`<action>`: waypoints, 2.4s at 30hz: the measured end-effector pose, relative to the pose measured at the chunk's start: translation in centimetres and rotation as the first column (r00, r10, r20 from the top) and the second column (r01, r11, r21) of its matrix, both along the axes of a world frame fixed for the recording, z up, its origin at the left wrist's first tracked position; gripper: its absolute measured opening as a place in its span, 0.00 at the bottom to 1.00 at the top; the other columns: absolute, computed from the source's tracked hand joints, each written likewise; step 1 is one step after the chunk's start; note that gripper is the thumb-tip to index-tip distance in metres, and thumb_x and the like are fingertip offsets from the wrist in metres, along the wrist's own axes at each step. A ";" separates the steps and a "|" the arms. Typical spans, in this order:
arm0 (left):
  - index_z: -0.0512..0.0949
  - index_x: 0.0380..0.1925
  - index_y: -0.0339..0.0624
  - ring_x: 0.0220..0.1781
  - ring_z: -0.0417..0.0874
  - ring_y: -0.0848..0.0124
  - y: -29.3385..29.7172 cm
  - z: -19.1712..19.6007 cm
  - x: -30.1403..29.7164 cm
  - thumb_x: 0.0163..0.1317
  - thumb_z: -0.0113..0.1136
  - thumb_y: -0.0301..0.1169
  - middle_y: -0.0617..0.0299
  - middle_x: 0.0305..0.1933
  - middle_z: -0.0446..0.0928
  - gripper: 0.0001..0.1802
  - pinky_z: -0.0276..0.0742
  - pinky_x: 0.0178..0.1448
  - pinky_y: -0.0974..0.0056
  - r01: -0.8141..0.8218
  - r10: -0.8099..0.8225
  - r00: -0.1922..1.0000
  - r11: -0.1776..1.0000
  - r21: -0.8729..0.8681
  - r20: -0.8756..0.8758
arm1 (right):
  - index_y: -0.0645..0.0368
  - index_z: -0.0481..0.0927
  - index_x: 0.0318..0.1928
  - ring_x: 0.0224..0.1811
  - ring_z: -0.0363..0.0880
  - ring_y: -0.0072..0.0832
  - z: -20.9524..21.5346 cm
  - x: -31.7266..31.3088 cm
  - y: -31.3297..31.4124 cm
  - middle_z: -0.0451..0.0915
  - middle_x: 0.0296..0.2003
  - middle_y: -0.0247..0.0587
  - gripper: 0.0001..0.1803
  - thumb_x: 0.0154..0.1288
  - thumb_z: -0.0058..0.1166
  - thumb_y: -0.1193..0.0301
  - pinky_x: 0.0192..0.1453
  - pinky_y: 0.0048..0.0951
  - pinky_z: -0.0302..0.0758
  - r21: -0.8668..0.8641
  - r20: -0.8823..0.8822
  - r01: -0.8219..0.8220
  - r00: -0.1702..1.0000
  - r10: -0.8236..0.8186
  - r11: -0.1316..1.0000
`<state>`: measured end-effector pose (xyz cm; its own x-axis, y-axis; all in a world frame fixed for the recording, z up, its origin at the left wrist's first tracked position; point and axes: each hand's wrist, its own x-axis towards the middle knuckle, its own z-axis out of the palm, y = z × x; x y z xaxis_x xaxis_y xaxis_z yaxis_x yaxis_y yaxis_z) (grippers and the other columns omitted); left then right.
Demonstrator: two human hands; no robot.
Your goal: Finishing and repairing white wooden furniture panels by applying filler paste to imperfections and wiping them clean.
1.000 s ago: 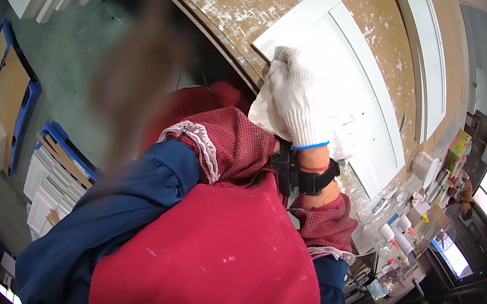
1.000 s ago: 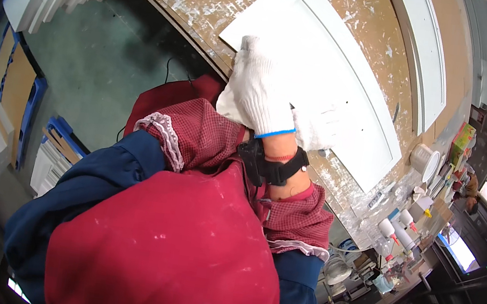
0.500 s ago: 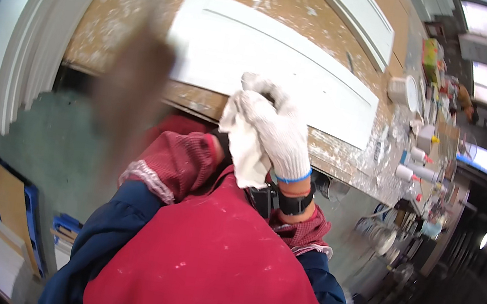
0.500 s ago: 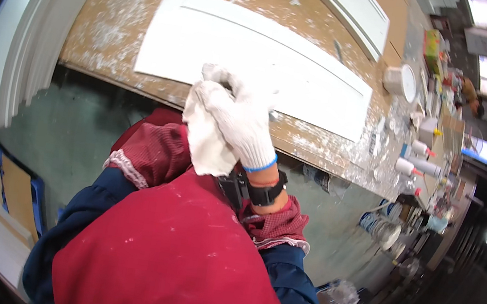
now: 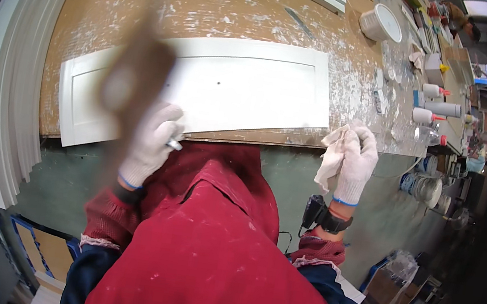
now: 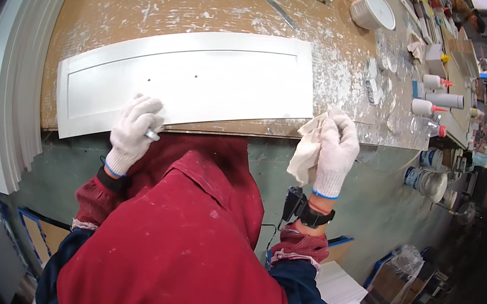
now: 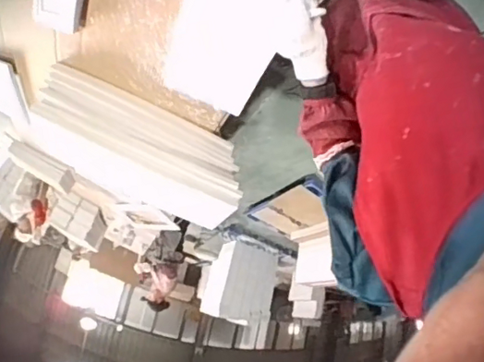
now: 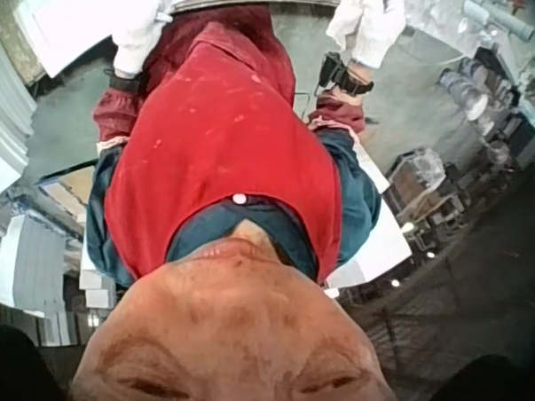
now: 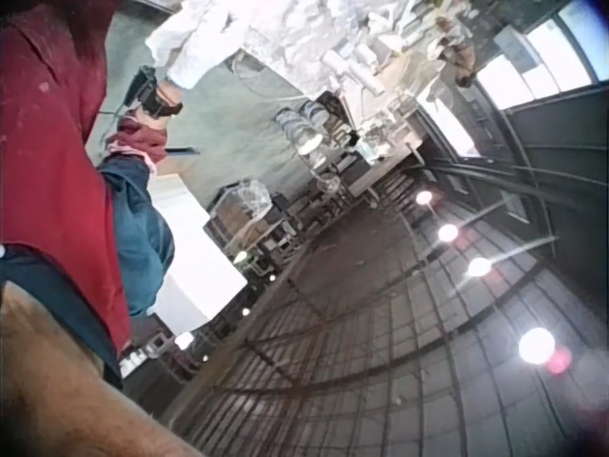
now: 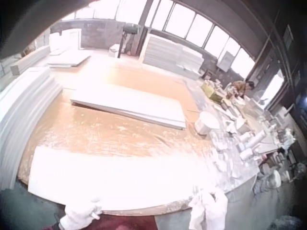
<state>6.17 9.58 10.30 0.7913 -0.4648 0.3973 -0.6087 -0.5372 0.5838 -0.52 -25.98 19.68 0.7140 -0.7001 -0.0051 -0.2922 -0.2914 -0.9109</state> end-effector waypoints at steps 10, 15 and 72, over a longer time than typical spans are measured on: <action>0.74 0.24 0.41 0.51 0.78 0.55 2.1 -0.8 -1.1 0.46 0.65 0.24 0.53 0.44 0.79 0.08 0.71 0.62 0.51 -0.160 0.078 0.891 0.976 -0.147 -0.447 | 0.64 0.77 0.45 0.48 0.77 0.30 -2.1 12.1 -9.1 0.79 0.46 0.45 0.12 0.63 0.54 0.71 0.53 0.29 0.74 -0.342 0.285 0.033 0.956 0.069 0.939; 0.73 0.25 0.40 0.48 0.79 0.56 1.8 0.8 -1.0 0.47 0.62 0.20 0.52 0.43 0.79 0.07 0.74 0.57 0.54 -0.045 0.041 0.975 0.999 -0.016 -0.217 | 0.66 0.68 0.60 0.57 0.73 0.38 -0.9 16.6 -10.1 0.73 0.56 0.53 0.29 0.63 0.56 0.61 0.62 0.34 0.69 -0.785 -0.033 -0.036 0.999 0.017 0.619; 0.69 0.59 0.44 0.38 0.76 0.72 -9.2 -1.4 -0.5 0.55 0.61 0.23 0.60 0.38 0.74 0.29 0.77 0.45 0.65 -0.183 -0.082 0.803 0.909 -0.375 -0.590 | 0.65 0.75 0.53 0.36 0.74 0.19 -4.5 2.2 13.7 0.80 0.37 0.37 0.22 0.60 0.59 0.69 0.44 0.22 0.73 0.194 0.033 -0.653 0.750 0.660 0.732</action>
